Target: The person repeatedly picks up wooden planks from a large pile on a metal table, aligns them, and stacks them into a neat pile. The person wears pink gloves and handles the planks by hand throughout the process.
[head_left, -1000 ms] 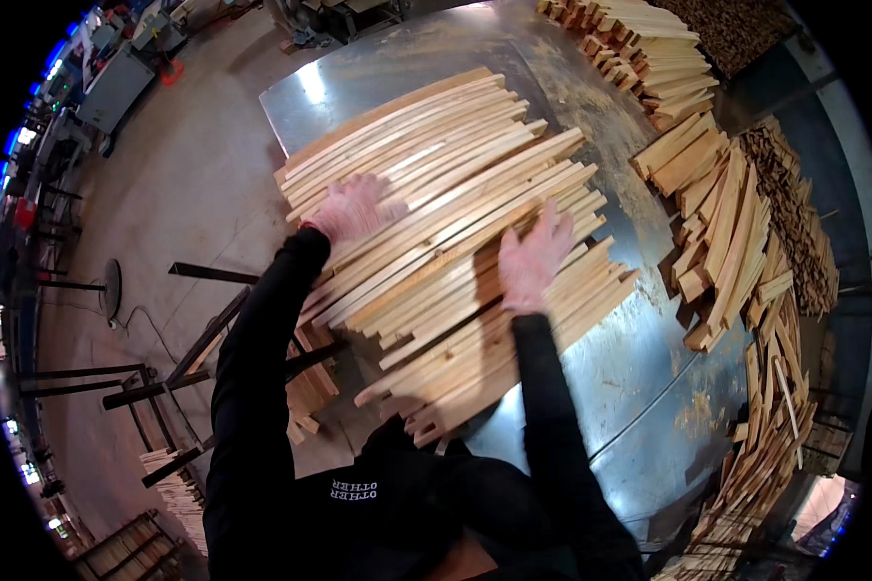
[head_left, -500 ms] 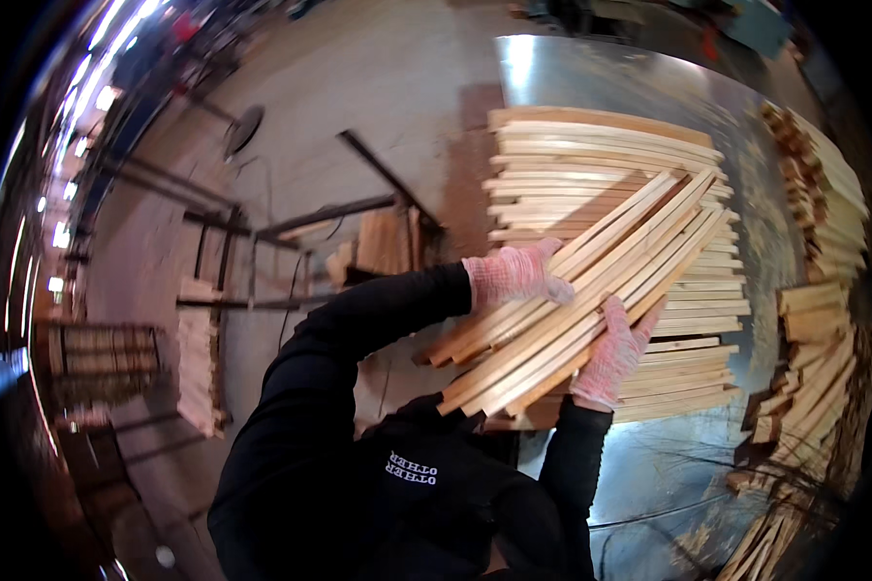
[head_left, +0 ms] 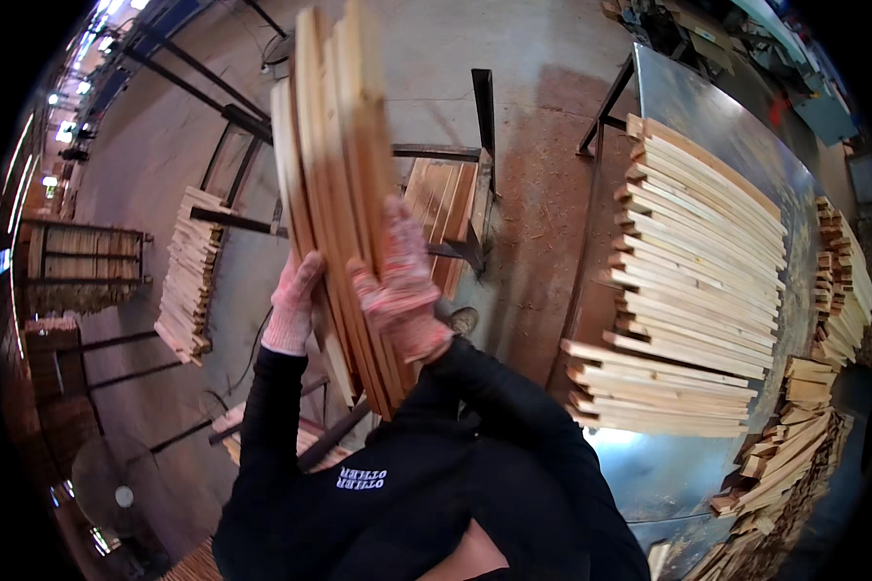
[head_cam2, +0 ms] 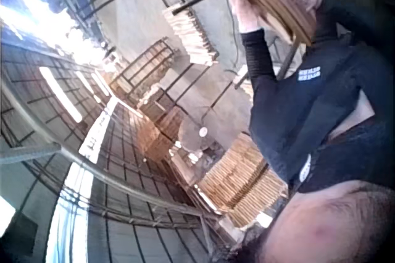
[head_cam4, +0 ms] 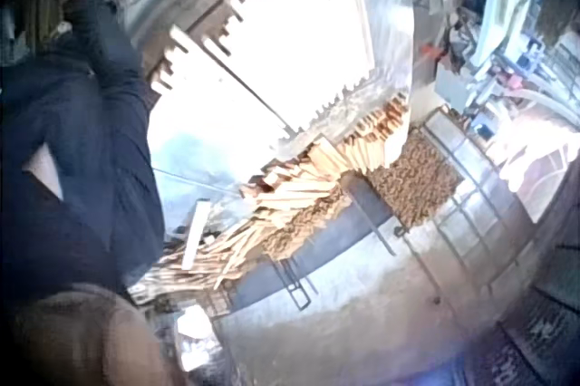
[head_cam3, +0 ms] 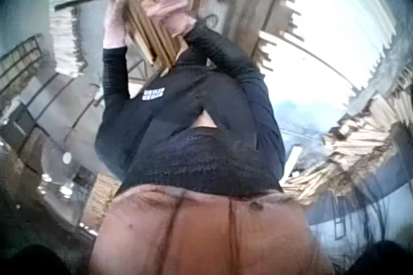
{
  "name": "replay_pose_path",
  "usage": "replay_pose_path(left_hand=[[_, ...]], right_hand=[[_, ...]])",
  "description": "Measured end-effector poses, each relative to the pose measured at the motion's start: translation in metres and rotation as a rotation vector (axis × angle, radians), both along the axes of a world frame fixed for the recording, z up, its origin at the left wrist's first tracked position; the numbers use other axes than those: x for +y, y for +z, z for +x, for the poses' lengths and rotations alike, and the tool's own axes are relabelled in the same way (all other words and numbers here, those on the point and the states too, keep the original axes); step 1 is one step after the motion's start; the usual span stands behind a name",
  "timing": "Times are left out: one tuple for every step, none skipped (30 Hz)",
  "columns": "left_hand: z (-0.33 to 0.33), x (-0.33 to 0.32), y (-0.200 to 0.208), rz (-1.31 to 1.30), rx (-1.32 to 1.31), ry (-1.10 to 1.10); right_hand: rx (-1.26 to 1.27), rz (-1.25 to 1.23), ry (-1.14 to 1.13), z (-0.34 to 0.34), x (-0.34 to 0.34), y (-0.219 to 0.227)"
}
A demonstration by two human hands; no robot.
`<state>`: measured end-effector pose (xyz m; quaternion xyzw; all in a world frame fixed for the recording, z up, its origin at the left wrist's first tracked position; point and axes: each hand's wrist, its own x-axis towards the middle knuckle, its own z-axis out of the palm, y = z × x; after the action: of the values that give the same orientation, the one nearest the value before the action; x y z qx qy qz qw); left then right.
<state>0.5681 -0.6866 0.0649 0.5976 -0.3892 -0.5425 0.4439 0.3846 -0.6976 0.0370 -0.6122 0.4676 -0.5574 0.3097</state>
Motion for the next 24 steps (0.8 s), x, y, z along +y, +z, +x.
replay_pose_path(left_hand=[[0.021,-0.012,-0.021,0.023,-0.011,0.030],[0.041,-0.026,-0.048,0.054,0.015,0.043],[0.062,-0.042,-0.083,0.085,0.039,0.056],[0.081,-0.056,-0.120,0.129,0.061,0.060],[0.097,-0.070,-0.165,0.188,0.034,0.100],[0.084,-0.087,-0.180,0.183,0.043,0.094],[0.083,-0.106,-0.213,0.240,0.014,0.067],[0.077,-0.125,-0.251,0.303,-0.012,0.033],[0.052,-0.150,-0.272,0.344,-0.052,-0.022],[0.041,-0.165,-0.297,0.398,-0.088,-0.050],[0.046,-0.174,-0.342,0.334,-0.353,-0.255],[0.019,-0.193,-0.360,0.376,-0.204,-0.261],[0.011,-0.203,-0.390,0.336,-0.325,-0.355],[0.008,-0.205,-0.419,0.134,-0.562,-0.505],[0.006,-0.209,-0.449,-0.084,-0.825,-0.599],[0.003,-0.219,-0.470,-0.512,-1.171,-0.742],[-0.015,-0.232,-0.451,-0.216,-0.693,-0.756],[-0.035,-0.258,-0.421,0.021,-0.867,-1.018],[0.026,-0.248,-0.489,-0.376,-0.783,-0.915],[0.021,-0.248,-0.485,-0.336,-0.894,-0.972],[0.030,-0.251,-0.470,-0.297,-1.045,-1.015],[0.075,-0.259,-0.500,-0.290,-1.361,-0.892],[0.041,-0.261,-0.449,-0.219,-0.737,-0.497],[0.014,-0.262,-0.375,-0.328,-0.080,-0.091]], right_hand=[[0.040,0.071,-0.003,0.028,-0.013,-0.025],[0.078,0.138,0.007,0.049,-0.029,-0.051],[0.061,0.216,0.026,0.064,-0.047,-0.083],[0.040,0.306,0.035,0.080,-0.060,-0.116],[0.020,0.391,0.049,0.092,-0.073,-0.147],[0.094,0.412,0.017,0.099,-0.087,-0.175],[0.167,0.436,-0.019,0.099,-0.101,-0.204],[0.245,0.468,-0.059,0.094,-0.114,-0.236],[0.438,0.434,-0.148,0.084,-0.130,-0.271],[0.290,0.514,-0.178,0.070,-0.142,-0.276],[0.456,0.573,-0.223,0.068,-0.145,-0.272],[0.622,0.647,-0.289,0.059,-0.151,-0.273],[0.668,0.662,-0.309,0.060,-0.142,-0.265],[0.655,0.616,-0.246,0.065,-0.119,-0.254],[0.522,0.523,-0.062,0.069,-0.091,-0.236],[0.388,0.456,0.165,0.065,-0.065,-0.218],[0.271,0.428,0.334,0.046,-0.042,-0.205],[0.179,0.421,0.447,0.020,-0.020,-0.185],[0.170,0.397,0.545,-0.008,-0.006,-0.149],[0.196,0.410,0.491,-0.040,0.011,-0.119],[0.323,0.485,0.146,-0.069,0.033,-0.087],[0.437,0.515,-0.124,-0.102,0.054,-0.046],[0.523,0.587,-0.501,-0.132,0.091,-0.021],[0.280,0.862,-0.703,-0.155,0.156,-0.020]])
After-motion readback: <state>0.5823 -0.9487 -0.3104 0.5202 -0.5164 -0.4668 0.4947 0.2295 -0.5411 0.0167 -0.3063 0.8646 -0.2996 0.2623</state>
